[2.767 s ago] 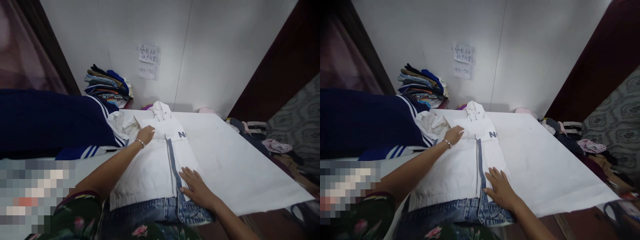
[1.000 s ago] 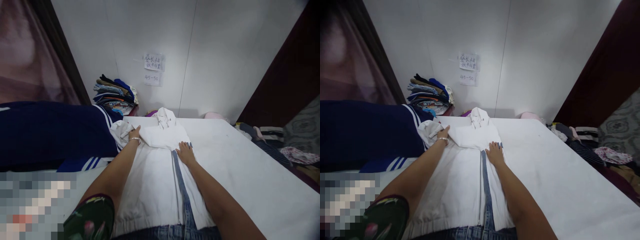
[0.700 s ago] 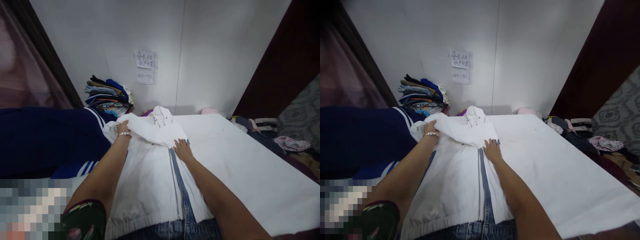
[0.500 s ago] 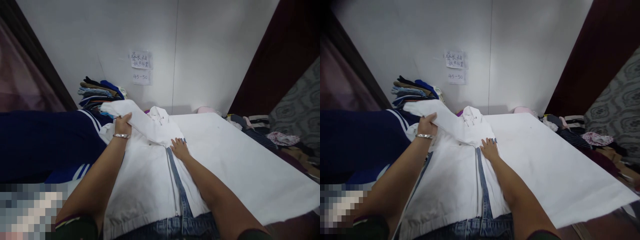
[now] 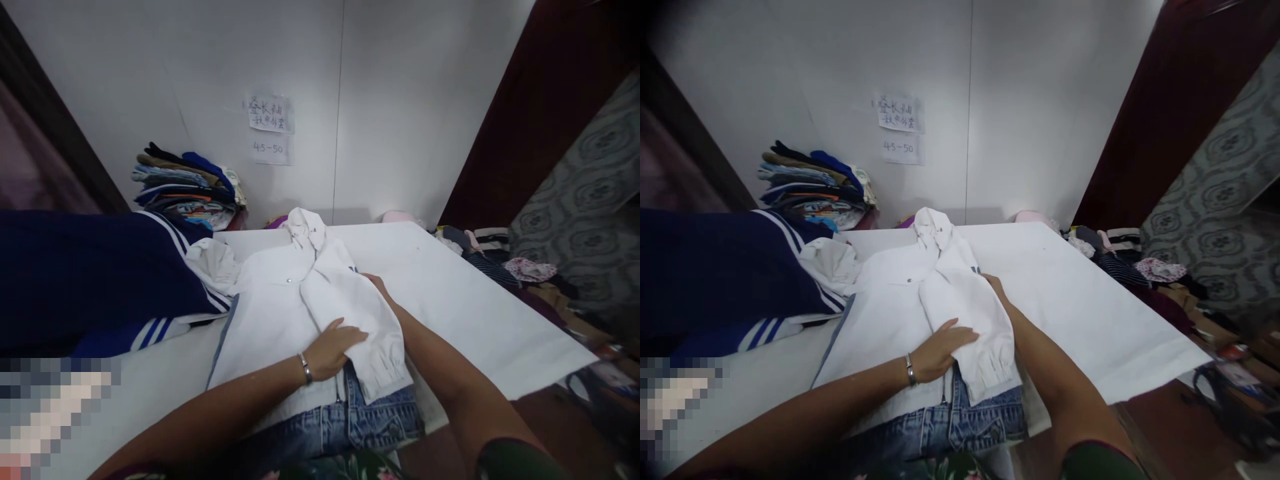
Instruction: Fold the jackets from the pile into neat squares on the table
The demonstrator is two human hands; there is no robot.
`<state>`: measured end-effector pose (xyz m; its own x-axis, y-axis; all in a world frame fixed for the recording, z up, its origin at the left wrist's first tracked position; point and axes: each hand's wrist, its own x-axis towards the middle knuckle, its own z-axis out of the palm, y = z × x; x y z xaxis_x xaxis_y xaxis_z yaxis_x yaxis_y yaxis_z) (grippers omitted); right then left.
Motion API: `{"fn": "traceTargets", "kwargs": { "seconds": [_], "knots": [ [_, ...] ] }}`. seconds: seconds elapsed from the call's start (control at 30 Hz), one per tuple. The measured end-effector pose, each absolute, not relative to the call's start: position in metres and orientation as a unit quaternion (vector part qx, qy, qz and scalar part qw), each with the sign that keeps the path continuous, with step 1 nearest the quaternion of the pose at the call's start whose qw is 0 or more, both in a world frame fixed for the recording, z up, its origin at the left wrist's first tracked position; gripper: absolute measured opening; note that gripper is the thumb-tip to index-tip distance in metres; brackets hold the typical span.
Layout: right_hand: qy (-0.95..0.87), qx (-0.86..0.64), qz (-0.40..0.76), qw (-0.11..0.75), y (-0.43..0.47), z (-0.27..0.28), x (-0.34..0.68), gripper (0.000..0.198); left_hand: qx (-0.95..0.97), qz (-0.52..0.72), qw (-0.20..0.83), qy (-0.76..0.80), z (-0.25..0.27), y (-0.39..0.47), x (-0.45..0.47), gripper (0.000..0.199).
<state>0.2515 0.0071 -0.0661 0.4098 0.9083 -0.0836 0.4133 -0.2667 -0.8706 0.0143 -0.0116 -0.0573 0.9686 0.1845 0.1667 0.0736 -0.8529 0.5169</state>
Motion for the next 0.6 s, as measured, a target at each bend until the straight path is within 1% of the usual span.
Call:
{"fn": "traceTargets", "kwargs": {
  "seconds": [0.03, 0.1, 0.17, 0.2, 0.27, 0.33, 0.4, 0.5, 0.57, 0.6],
  "knots": [
    [-0.445, -0.728, 0.312, 0.418, -0.001, -0.066, 0.257, 0.033, 0.96, 0.101, 0.255, 0.064, -0.06, -0.013, 0.014, 0.051],
    [-0.438, -0.711, 0.338, 0.434, -0.018, -0.065, 0.263, 0.048, 0.964, 0.099, 0.24, 0.057, -0.06, -0.014, 0.014, 0.049],
    [-0.414, -0.675, 0.41, 0.453, -0.033, -0.066, 0.263, 0.059, 0.967, 0.102, 0.228, 0.05, -0.056, -0.012, 0.015, 0.048],
    [-0.4, -0.649, 0.453, 0.462, -0.04, -0.066, 0.262, 0.059, 0.968, 0.105, 0.223, 0.045, -0.055, -0.011, 0.015, 0.048],
    [-0.379, -0.599, 0.518, 0.479, -0.051, -0.068, 0.259, 0.051, 0.971, 0.105, 0.213, 0.035, -0.055, -0.009, 0.016, 0.051],
    [-0.373, -0.582, 0.534, 0.487, -0.057, -0.07, 0.258, 0.045, 0.973, 0.089, 0.21, 0.029, -0.059, -0.008, 0.014, 0.053],
    [-0.379, -0.608, 0.516, 0.47, -0.06, -0.072, 0.259, 0.041, 0.974, 0.059, 0.218, 0.027, -0.063, -0.008, 0.011, 0.055],
    [-0.407, -0.69, 0.43, 0.416, -0.052, -0.07, 0.266, 0.038, 0.969, 0.035, 0.242, 0.036, -0.063, -0.011, 0.005, 0.055],
    [-0.421, -0.719, 0.373, 0.408, -0.037, -0.066, 0.272, 0.042, 0.965, 0.034, 0.256, 0.045, -0.058, -0.015, 0.003, 0.061],
    [-0.426, -0.723, 0.354, 0.413, -0.026, -0.062, 0.273, 0.042, 0.963, 0.031, 0.263, 0.045, -0.055, -0.017, 0.003, 0.067]
  ]
}}
